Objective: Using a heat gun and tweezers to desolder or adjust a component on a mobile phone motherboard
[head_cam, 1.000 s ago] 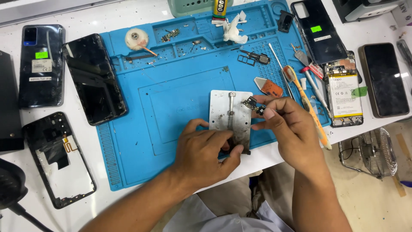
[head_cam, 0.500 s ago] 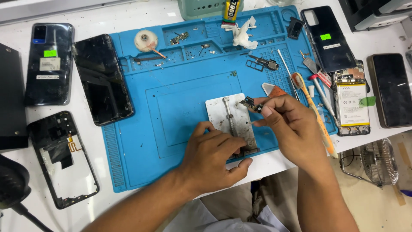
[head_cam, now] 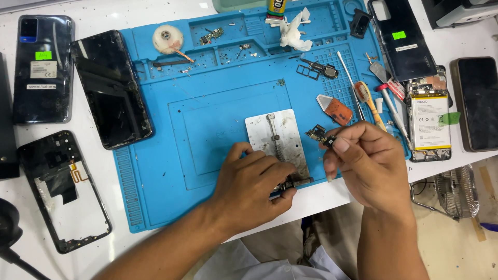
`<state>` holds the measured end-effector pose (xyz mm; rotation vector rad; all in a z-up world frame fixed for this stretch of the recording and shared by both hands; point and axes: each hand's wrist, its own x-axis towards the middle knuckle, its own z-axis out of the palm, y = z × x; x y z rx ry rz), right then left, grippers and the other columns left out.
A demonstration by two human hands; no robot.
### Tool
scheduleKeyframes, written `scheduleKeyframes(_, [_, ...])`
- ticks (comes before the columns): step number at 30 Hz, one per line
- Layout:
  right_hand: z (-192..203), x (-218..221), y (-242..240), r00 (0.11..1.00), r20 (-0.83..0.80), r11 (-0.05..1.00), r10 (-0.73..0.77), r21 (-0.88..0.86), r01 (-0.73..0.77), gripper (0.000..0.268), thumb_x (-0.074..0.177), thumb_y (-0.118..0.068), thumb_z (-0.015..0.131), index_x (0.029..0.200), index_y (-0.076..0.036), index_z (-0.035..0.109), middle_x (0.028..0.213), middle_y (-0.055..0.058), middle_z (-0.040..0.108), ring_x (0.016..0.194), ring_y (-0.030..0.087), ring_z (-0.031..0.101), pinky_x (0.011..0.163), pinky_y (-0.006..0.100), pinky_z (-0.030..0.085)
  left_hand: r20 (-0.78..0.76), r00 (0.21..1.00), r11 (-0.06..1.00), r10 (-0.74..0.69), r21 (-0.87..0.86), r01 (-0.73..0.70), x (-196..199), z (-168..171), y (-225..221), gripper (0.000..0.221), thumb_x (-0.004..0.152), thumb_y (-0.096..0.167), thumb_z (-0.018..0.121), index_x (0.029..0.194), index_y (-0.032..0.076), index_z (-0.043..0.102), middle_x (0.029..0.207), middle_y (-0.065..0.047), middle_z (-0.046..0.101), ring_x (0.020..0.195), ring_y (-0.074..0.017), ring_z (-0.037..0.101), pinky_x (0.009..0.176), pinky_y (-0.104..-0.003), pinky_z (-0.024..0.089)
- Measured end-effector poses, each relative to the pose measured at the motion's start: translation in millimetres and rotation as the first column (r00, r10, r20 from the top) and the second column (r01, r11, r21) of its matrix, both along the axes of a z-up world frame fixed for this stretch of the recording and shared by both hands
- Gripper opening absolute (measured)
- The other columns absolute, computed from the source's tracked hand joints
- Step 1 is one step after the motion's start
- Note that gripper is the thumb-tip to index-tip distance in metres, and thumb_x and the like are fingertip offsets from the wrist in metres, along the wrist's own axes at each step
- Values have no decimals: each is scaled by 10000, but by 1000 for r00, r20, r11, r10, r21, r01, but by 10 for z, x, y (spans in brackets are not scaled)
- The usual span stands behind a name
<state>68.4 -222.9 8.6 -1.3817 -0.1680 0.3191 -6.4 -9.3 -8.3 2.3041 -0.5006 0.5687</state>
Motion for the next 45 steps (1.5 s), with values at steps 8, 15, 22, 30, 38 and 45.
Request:
scheduleKeyframes(8, [101, -258, 174, 783, 611, 944, 117, -313, 103, 86, 886, 60, 683, 933, 84, 615, 1045, 303, 683, 853, 345, 785, 796, 373, 701, -79, 996, 933, 37, -355, -63, 20, 41, 64, 319, 912, 288, 779, 1139, 93, 667, 907, 42, 738, 706, -139, 685, 831, -361, 414])
scheduleKeyframes(15, [2, -349, 295, 549, 825, 879, 136, -356, 317, 176, 809, 35, 835, 891, 51, 680, 999, 275, 690, 821, 270, 729, 801, 326, 653, -137, 987, 906, -81, -423, 16, -1, 75, 36, 354, 930, 381, 733, 1140, 109, 646, 939, 41, 745, 759, -135, 694, 862, -339, 453])
scheduleKeyframes(22, [-37, -433, 385, 538, 837, 888, 99, -319, 332, 157, 821, -23, 814, 869, 40, 678, 963, 242, 672, 833, 247, 731, 803, 339, 670, -110, 985, 852, -131, -520, 55, 7, 114, 16, 220, 1028, 253, 611, 1067, 39, 643, 880, -68, 691, 713, -220, 631, 733, -367, 516])
scheduleKeyframes(30, [79, -465, 340, 815, 579, 940, 14, -285, 187, 163, 891, 87, 694, 1041, 84, 632, 1015, 264, 672, 888, 309, 752, 821, 333, 689, -344, 921, 776, -183, -626, -79, -31, 157, 22, 166, 1028, 179, 523, 935, 67, 603, 726, -2, 572, 622, -121, 491, 567, -289, 426])
scheduleKeyframes(38, [97, -426, 290, 850, 517, 919, 101, -376, 119, 225, 1001, 7, 586, 1205, 89, 632, 1032, 221, 657, 758, 235, 732, 748, 287, 625, -313, 929, 794, -198, -607, -35, -47, 113, 0, 84, 991, 121, 582, 932, 84, 630, 681, 28, 529, 583, -108, 433, 537, -286, 381])
scheduleKeyframes(45, [-6, -447, 260, 911, 413, 940, -2, -311, 143, 148, 968, 12, 655, 1102, 76, 641, 870, 187, 661, 702, 221, 737, 704, 270, 628, -305, 931, 779, -200, -626, -39, -65, 109, -8, 103, 1019, 149, 574, 954, 90, 628, 625, 26, 487, 539, -103, 392, 519, -290, 359])
